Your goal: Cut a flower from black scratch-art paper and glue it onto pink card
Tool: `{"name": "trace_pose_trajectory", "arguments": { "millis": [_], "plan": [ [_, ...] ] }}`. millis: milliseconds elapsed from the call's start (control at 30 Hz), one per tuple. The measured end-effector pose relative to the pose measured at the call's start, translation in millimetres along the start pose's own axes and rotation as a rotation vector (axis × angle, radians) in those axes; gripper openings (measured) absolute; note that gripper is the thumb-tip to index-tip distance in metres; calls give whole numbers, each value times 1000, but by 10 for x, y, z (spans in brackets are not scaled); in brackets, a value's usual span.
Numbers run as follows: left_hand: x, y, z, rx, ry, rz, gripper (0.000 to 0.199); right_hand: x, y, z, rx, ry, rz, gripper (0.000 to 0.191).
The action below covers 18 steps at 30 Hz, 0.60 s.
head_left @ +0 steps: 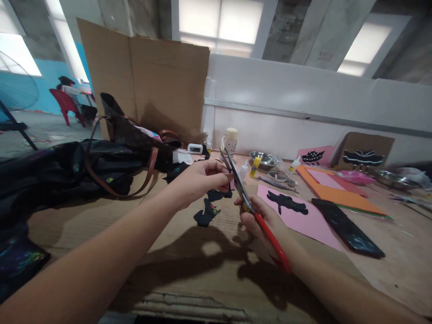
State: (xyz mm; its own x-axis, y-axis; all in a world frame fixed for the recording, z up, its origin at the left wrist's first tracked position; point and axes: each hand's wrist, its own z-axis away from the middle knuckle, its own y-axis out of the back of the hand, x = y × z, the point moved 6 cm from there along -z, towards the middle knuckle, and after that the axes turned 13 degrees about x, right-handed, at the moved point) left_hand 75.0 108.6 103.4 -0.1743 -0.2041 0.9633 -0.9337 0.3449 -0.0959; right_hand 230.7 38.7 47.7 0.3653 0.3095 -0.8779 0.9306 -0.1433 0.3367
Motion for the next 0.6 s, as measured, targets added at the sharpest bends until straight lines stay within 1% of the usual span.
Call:
{"name": "trace_pose_trajectory", "arguments": {
  "millis": [133,333,433,500,600],
  "plan": [
    [8,-3,6,-7,-6,7,19,-55,-2,1,-29,-21,11,58],
    [0,0,5,-7,4,22,20,-114,20,-10,15,-2,54,52],
    [-3,10,-9,-6,-6,25,20,-99,21,-1,14,-44,60,53],
    [-6,17,-16,-8,-13,22,21,-66,16,10,4,-85,29,56],
    [-1,5,-12,-28,-18,20,23,-15,9,12,1,-105,-30,59]
  ]
}}
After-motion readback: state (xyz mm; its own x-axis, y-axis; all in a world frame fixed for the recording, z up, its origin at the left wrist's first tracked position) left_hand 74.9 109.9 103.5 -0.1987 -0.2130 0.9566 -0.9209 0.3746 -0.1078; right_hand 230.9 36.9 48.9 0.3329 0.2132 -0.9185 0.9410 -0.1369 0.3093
